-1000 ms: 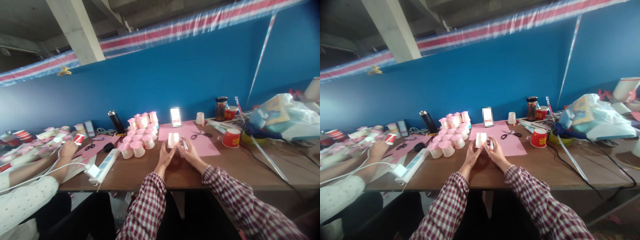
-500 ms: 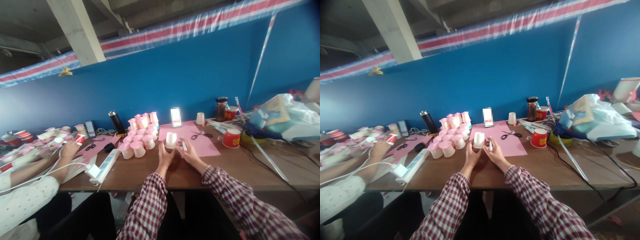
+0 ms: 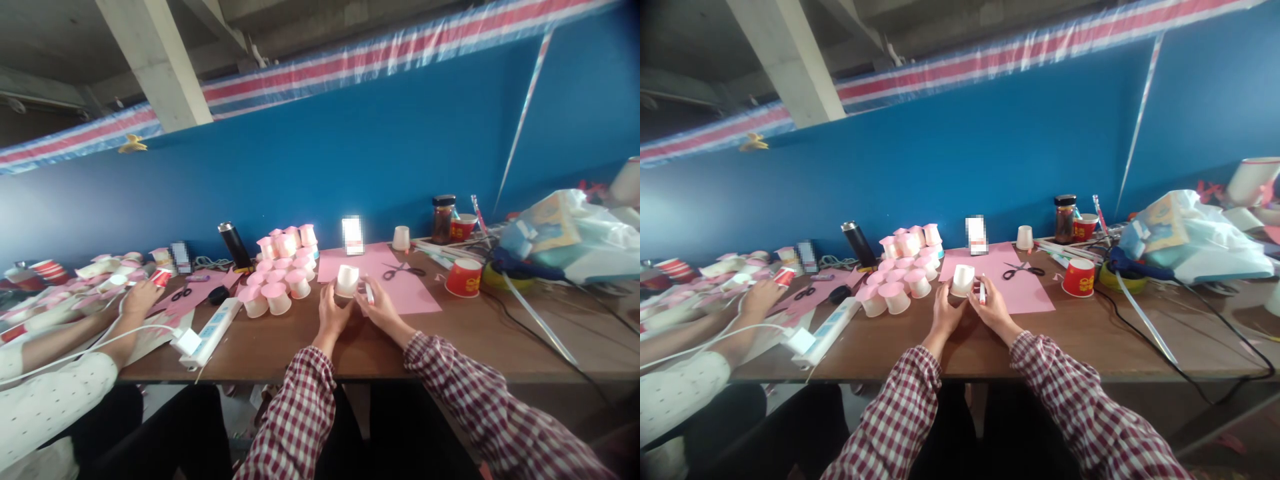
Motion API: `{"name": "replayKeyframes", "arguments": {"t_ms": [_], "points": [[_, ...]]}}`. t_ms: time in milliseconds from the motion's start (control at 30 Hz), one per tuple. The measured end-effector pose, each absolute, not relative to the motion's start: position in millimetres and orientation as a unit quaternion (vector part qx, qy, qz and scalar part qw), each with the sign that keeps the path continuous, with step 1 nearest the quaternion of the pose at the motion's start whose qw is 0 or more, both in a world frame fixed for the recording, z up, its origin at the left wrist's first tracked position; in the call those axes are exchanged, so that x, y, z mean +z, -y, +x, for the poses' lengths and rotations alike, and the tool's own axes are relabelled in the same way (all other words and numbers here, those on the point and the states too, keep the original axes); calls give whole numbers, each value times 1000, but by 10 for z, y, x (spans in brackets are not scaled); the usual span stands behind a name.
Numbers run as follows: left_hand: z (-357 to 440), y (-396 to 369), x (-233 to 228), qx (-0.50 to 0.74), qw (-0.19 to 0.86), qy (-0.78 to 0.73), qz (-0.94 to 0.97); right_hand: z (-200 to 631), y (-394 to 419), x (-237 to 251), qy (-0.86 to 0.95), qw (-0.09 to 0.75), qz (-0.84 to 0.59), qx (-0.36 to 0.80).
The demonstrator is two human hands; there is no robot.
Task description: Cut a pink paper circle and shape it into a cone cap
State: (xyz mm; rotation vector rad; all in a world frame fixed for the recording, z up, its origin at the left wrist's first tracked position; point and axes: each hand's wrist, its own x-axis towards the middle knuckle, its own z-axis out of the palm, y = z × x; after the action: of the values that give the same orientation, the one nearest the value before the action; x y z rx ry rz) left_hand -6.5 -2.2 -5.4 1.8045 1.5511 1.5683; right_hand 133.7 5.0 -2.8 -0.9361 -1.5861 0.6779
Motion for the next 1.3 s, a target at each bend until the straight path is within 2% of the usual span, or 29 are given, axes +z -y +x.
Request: {"name": "replayKeyframes", "arguments": {"t_ms": [500, 867, 1300], "points": [[-108, 48, -26, 583, 163, -464, 647, 1345, -66, -37, 625, 571, -421, 326], [-137, -18, -137, 565, 225, -505, 613, 1345, -117, -106, 621, 578, -413, 333], [-92, 62, 5, 563, 267, -442, 645, 1355, -94, -84, 629, 567, -420, 325]]}}
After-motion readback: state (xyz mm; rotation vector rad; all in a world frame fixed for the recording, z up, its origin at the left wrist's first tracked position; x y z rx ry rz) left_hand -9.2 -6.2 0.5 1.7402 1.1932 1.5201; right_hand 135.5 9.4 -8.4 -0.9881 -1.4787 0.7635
